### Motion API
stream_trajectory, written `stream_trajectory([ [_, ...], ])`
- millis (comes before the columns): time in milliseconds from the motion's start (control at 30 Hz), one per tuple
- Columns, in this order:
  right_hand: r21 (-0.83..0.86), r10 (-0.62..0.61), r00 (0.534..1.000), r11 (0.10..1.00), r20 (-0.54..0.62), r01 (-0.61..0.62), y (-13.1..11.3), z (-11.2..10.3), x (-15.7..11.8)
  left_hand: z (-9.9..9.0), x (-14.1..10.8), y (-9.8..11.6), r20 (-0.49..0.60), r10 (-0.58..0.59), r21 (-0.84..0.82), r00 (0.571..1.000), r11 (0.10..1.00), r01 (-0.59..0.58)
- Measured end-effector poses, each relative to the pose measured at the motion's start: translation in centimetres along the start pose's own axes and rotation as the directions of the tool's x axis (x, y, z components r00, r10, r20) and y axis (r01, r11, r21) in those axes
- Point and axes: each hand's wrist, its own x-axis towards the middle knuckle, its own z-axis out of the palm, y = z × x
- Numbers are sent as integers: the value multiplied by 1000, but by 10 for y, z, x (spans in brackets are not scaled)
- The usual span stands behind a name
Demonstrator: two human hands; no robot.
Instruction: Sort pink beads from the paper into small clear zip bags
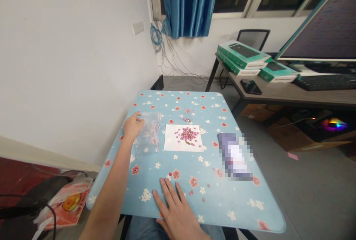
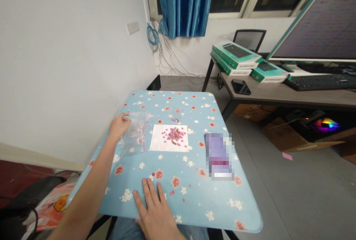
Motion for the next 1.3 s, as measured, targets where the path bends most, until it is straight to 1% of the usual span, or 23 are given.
stream_trajectory([
  [67, 39, 1, 1000, 999, 7, -1, 0, -3, -1, -2, 0, 2, -21, 51, 103, 999, 994, -48],
  [133, 110, -5, 1000, 994, 0, 4, 1, -10, -1, -2, -1, 7, -76, 100, 150, 992, 985, -87],
  [233, 300, 43, 998, 954, -44, -28, 10, -30, 6, 2, -1, 24, -135, 201, 88, 970, 978, -191],
  [300, 452, 193, 973, 884, -126, -117, 27, -45, 17, 10, -3, 43, -117, 312, -12, 943, 949, -315],
  [333, 518, 281, 942, 842, -182, -151, 39, -52, 25, 15, -5, 54, -88, 375, -56, 923, 923, -381],
  [367, 587, 371, 898, 791, -236, -172, 54, -59, 34, 22, -7, 65, -51, 430, -84, 902, 898, -432],
  [400, 669, 464, 843, 721, -272, -181, 71, -65, 44, 30, -10, 76, -3, 472, -96, 882, 878, -470],
  [433, 760, 577, 767, 622, -280, -191, 90, -70, 55, 38, -12, 87, 58, 505, -100, 861, 861, -499],
  [467, 847, 695, 668, 499, -266, -182, 109, -74, 67, 47, -14, 97, 128, 521, -91, 844, 853, -513],
  [500, 918, 793, 565, 368, -228, -146, 128, -76, 78, 56, -16, 105, 197, 524, -70, 829, 851, -521],
  [533, 964, 869, 460, 252, -185, -89, 146, -78, 88, 64, -17, 112, 227, 523, -64, 821, 850, -524],
  [567, 988, 922, 364, 150, -131, -26, 162, -79, 96, 72, -17, 118, 241, 520, -60, 819, 851, -523],
  [600, 998, 952, 298, 62, -67, 26, 176, -79, 103, 78, -17, 122, 254, 514, -53, 819, 853, -519],
  [633, 997, 969, 248, -6, -14, 80, 187, -78, 109, 84, -16, 125, 260, 505, -44, 823, 857, -513],
  [667, 990, 977, 213, -53, 23, 133, 196, -77, 112, 89, -14, 128, 266, 497, -35, 826, 861, -507],
  [700, 981, 980, 196, -78, 43, 178, 202, -74, 114, 94, -12, 130, 272, 489, -26, 829, 864, -502],
  [733, 972, 981, 189, -84, 43, 218, 206, -71, 115, 97, -10, 132, 279, 485, -20, 829, 866, -500],
  [800, 961, 982, 186, -86, 37, 262, 210, -63, 114, 102, -7, 136, 299, 482, -13, 823, 865, -502],
  [867, 957, 979, 200, -95, 39, 275, 210, -55, 113, 105, -5, 139, 318, 480, -12, 817, 864, -503],
  [933, 957, 973, 227, -98, 35, 272, 211, -49, 113, 107, -4, 141, 328, 474, -17, 817, 868, -496],
  [1033, 962, 966, 257, -85, 16, 261, 213, -46, 113, 108, -6, 142, 330, 467, -45, 821, 876, -481],
  [1167, 963, 964, 264, -84, 14, 257, 216, -46, 113, 105, -9, 143, 312, 467, -145, 828, 884, -444],
  [1300, 958, 963, 270, -99, 24, 267, 218, -46, 112, 100, -12, 142, 239, 443, -318, 864, 876, -361],
])
